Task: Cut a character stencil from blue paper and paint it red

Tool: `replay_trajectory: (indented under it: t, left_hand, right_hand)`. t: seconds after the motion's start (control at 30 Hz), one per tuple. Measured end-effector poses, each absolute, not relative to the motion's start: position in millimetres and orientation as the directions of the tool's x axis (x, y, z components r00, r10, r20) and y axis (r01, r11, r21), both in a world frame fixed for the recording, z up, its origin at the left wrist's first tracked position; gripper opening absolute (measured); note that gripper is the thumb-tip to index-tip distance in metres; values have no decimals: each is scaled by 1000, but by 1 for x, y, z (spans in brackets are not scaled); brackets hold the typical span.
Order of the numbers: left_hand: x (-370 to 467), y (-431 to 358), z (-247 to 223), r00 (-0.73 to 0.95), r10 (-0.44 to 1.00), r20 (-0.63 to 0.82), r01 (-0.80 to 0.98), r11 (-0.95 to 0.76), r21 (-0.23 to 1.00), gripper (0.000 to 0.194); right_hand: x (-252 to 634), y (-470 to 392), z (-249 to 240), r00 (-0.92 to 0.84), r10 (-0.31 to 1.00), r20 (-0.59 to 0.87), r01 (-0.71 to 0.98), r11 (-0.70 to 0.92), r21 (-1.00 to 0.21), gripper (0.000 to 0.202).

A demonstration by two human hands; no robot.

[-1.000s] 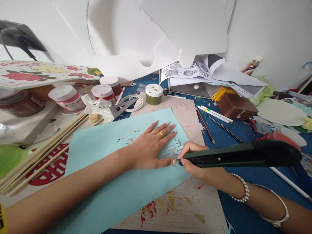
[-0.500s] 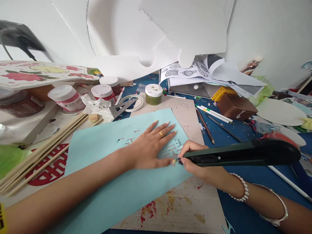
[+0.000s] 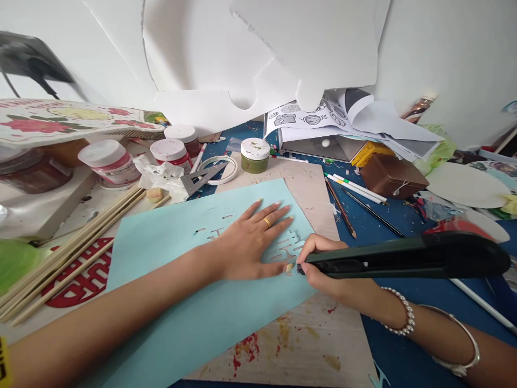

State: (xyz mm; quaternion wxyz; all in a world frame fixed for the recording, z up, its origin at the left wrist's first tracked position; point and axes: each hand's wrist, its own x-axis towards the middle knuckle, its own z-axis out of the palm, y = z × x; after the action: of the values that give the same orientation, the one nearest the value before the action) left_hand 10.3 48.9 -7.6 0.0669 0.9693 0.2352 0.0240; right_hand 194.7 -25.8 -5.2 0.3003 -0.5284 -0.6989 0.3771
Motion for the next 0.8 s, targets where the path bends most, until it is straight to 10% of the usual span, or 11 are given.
replay_trajectory:
  t: [0.8]
  left_hand:
    - [10,49,-8,889,457,21,447,-879,168,74]
  right_hand:
    - [194,-26,-6,-278,960,16,528,167,-832,13]
